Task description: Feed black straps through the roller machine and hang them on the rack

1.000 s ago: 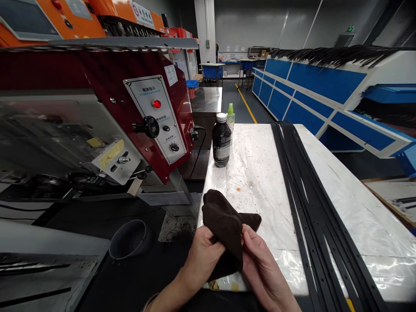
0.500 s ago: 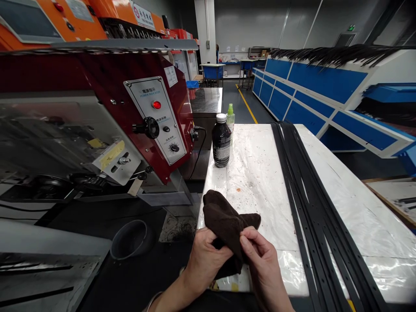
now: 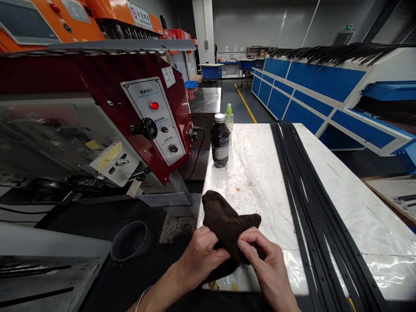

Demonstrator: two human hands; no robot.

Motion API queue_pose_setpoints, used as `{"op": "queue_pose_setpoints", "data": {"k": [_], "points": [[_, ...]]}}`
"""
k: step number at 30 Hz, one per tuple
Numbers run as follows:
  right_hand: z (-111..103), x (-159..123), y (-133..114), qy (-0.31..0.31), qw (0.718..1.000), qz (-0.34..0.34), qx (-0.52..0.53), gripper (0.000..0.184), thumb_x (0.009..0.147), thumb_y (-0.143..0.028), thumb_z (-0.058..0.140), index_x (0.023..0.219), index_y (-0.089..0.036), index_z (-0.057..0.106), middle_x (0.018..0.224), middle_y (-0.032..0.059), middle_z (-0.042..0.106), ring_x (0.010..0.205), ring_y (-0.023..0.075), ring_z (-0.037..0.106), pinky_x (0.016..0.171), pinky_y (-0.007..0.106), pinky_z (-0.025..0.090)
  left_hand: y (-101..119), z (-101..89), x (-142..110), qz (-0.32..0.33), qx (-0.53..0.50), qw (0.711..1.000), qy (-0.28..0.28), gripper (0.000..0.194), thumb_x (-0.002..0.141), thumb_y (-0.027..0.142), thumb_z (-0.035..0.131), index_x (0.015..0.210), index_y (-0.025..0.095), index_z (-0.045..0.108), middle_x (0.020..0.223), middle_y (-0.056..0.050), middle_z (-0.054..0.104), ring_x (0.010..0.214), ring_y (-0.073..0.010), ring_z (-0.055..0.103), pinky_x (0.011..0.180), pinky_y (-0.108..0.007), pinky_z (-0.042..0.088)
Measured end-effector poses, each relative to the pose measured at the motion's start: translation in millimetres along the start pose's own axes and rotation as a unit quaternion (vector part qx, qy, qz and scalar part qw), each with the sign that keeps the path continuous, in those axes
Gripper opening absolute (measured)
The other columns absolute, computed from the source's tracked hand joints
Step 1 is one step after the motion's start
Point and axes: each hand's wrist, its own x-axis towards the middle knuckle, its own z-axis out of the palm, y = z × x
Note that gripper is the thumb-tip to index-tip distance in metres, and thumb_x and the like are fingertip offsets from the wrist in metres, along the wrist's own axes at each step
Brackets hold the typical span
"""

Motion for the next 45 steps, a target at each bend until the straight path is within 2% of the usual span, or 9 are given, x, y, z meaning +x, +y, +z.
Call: {"op": "queue_pose_setpoints", "data": {"k": [8, 11, 12, 14, 16, 19, 28, 37, 45], "points": [[-1.1, -1.6, 2.0, 0.007, 0.999, -0.005, -0.035, 0.024, 0.089, -0.040, 0.061, 0.074, -0.021, 0.063, 0.076, 0.0005, 0.055, 0.071, 0.0147, 0.050, 0.066, 0.025, 0.040, -5.9, -3.1, -2.3, 0.078, 0.053, 0.994, -0.062, 0.018, 0.088, 0.018, 0.056, 0.072, 0.015, 0.063, 0.063, -0.001, 0.065, 0.060, -0.0127, 0.058, 0.060, -0.024, 0.043], [-0.7, -1.3, 2.5, 0.011, 1.000, 0.011, -0.018, 0.023, 0.088, -0.041, 0.063, 0.077, -0.021, 0.066, 0.078, 0.0012, 0.058, 0.074, 0.0149, 0.051, 0.068, 0.025, 0.040, -4.8, -0.6, 2.0, -0.059, -0.051, 0.993, -0.094, 0.012, 0.084, 0.018, 0.060, 0.075, 0.015, 0.068, 0.068, -0.002, 0.068, 0.064, -0.0143, 0.060, 0.062, -0.025, 0.045], [-0.3, -0.6, 2.4, 0.009, 1.000, 0.027, 0.010, 0.022, 0.087, -0.041, 0.065, 0.079, -0.021, 0.068, 0.078, 0.0015, 0.059, 0.075, 0.0152, 0.052, 0.070, 0.026, 0.041, -4.1, 1.0, 4.3, -0.134, -0.137, 0.977, -0.097, 0.010, 0.083, 0.020, 0.062, 0.077, 0.015, 0.069, 0.070, -0.002, 0.069, 0.065, -0.0143, 0.061, 0.062, -0.025, 0.046], [0.9, 1.1, 2.0, 0.003, 0.992, 0.076, 0.104, 0.023, 0.083, -0.043, 0.069, 0.085, -0.020, 0.069, 0.079, 0.0018, 0.061, 0.077, 0.0156, 0.054, 0.073, 0.026, 0.042, -2.7, 4.9, 9.0, -0.258, -0.332, 0.904, -0.084, 0.011, 0.082, 0.023, 0.064, 0.081, 0.015, 0.071, 0.073, -0.003, 0.072, 0.066, -0.0144, 0.063, 0.063, -0.025, 0.049], [2.5, 2.7, 1.4, 0.000, 0.971, 0.127, 0.203, 0.024, 0.081, -0.043, 0.071, 0.087, -0.020, 0.069, 0.077, 0.0011, 0.061, 0.077, 0.0145, 0.053, 0.074, 0.025, 0.042, -1.8, 8.9, 12.2, -0.309, -0.470, 0.824, -0.066, 0.012, 0.082, 0.024, 0.065, 0.084, 0.015, 0.073, 0.073, -0.003, 0.073, 0.068, -0.0154, 0.065, 0.065, -0.025, 0.052], [4.8, 4.5, 0.6, -0.001, 0.949, 0.160, 0.272, 0.024, 0.081, -0.042, 0.072, 0.083, -0.018, 0.067, 0.075, 0.0001, 0.057, 0.074, 0.0124, 0.048, 0.073, 0.023, 0.040, -1.1, 13.2, 13.1, -0.323, -0.529, 0.783, -0.047, 0.009, 0.080, 0.020, 0.068, 0.079, 0.015, 0.075, 0.073, -0.004, 0.075, 0.072, -0.0160, 0.068, 0.067, -0.024, 0.053], [8.3, 5.1, 5.6, 0.017, 0.963, 0.139, 0.231, 0.025, 0.080, -0.042, 0.073, 0.085, -0.017, 0.070, 0.075, -0.0004, 0.057, 0.072, 0.0110, 0.049, 0.068, 0.022, 0.040, -3.8, 15.3, 7.7, -0.311, -0.468, 0.827, -0.029, 0.011, 0.072, 0.013, 0.074, 0.082, 0.017, 0.077, 0.077, -0.002, 0.077, 0.072, -0.0158, 0.069, 0.069, -0.024, 0.056], [7.9, 7.0, 18.2, 0.051, 0.971, 0.111, 0.206, 0.022, 0.077, -0.039, 0.077, 0.088, -0.020, 0.074, 0.075, -0.0006, 0.060, 0.071, 0.0104, 0.052, 0.065, 0.020, 0.042, -2.8, 8.6, 8.4, -0.249, -0.300, 0.920, -0.043, 0.013, 0.081, 0.016, 0.063, 0.080, 0.019, 0.076, 0.083, 0.001, 0.077, 0.072, -0.0116, 0.067, 0.069, -0.019, 0.051], [2.6, 6.0, 10.0, 0.023, 0.998, 0.040, 0.053, 0.020, 0.084, -0.040, 0.069, 0.081, -0.021, 0.071, 0.078, -0.0004, 0.059, 0.073, 0.0118, 0.051, 0.066, 0.021, 0.040, -4.0, 9.1, 7.2, -0.192, -0.133, 0.972, -0.024, 0.023, 0.079, 0.029, 0.066, 0.061, 0.014, 0.067, 0.057, 0.001, 0.064, 0.055, -0.0091, 0.054, 0.057, -0.019, 0.041]]}}
